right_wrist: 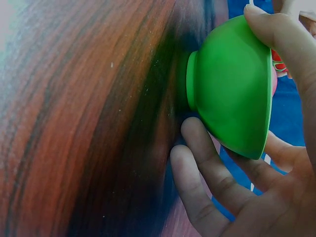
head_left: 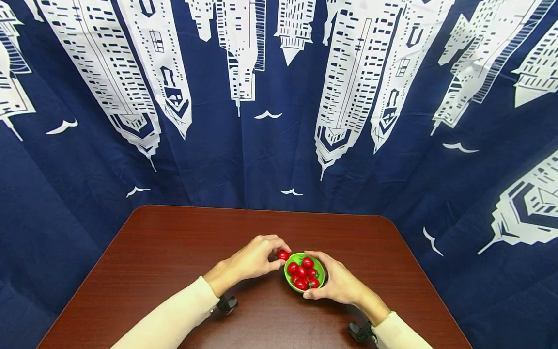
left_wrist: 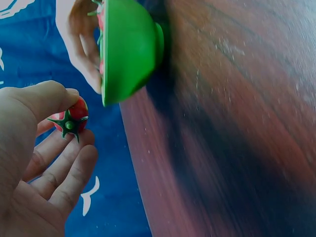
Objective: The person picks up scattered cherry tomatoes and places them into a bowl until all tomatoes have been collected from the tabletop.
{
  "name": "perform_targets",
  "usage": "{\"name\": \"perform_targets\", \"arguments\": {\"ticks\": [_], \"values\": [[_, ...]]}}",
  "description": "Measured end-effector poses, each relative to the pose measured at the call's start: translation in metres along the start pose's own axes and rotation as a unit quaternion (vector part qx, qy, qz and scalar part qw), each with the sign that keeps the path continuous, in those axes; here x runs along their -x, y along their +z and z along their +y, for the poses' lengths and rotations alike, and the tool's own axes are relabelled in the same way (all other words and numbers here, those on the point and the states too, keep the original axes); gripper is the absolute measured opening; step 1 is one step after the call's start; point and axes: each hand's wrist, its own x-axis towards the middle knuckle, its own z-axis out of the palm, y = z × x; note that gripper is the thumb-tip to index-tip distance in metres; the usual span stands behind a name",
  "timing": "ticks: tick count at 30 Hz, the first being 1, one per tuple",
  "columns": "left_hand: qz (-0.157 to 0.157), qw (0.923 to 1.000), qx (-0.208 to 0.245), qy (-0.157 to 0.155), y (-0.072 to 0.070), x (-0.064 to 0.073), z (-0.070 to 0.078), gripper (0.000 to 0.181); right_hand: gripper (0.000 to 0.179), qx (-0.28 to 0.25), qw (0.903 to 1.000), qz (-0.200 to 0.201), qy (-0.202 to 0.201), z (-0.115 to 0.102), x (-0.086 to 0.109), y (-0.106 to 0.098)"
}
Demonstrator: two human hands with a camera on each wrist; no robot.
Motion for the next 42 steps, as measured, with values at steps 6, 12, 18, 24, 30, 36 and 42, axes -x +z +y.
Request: {"name": "perform_targets", "arguments": {"ticks": [6,12,18,24,30,36,42], "values": [[-0.009,0.9998,0.009,0.015,0.003,-0.003,0.01,0.029,0.108,0.005,1.0,-0.001,0.002,0.0,-0.001,0.0],[-0.013,0.9995,0.011,0.028,0.007,-0.005,0.018,0.029,0.107,0.004,1.0,-0.003,0.003,-0.001,0.0,0.0],[-0.016,0.999,0.017,0.037,0.007,-0.006,0.023,0.029,0.108,0.004,1.0,-0.003,0.002,-0.002,0.0,0.0],[-0.019,0.9992,-0.008,0.035,0.008,-0.008,0.026,0.029,0.109,-0.003,0.9999,-0.006,0.013,-0.001,0.0,-0.001],[-0.036,0.9981,-0.046,0.02,0.009,-0.006,0.027,0.04,0.108,-0.006,0.9999,-0.007,0.007,-0.001,0.0,-0.001],[-0.048,0.9974,-0.053,0.013,0.008,-0.004,0.026,0.049,0.107,-0.005,1.0,-0.003,0.002,0.0,0.0,0.0],[-0.047,0.9978,-0.045,0.011,0.006,-0.003,0.028,0.049,0.107,-0.004,1.0,-0.001,0.002,0.0,0.0,0.0]]}}
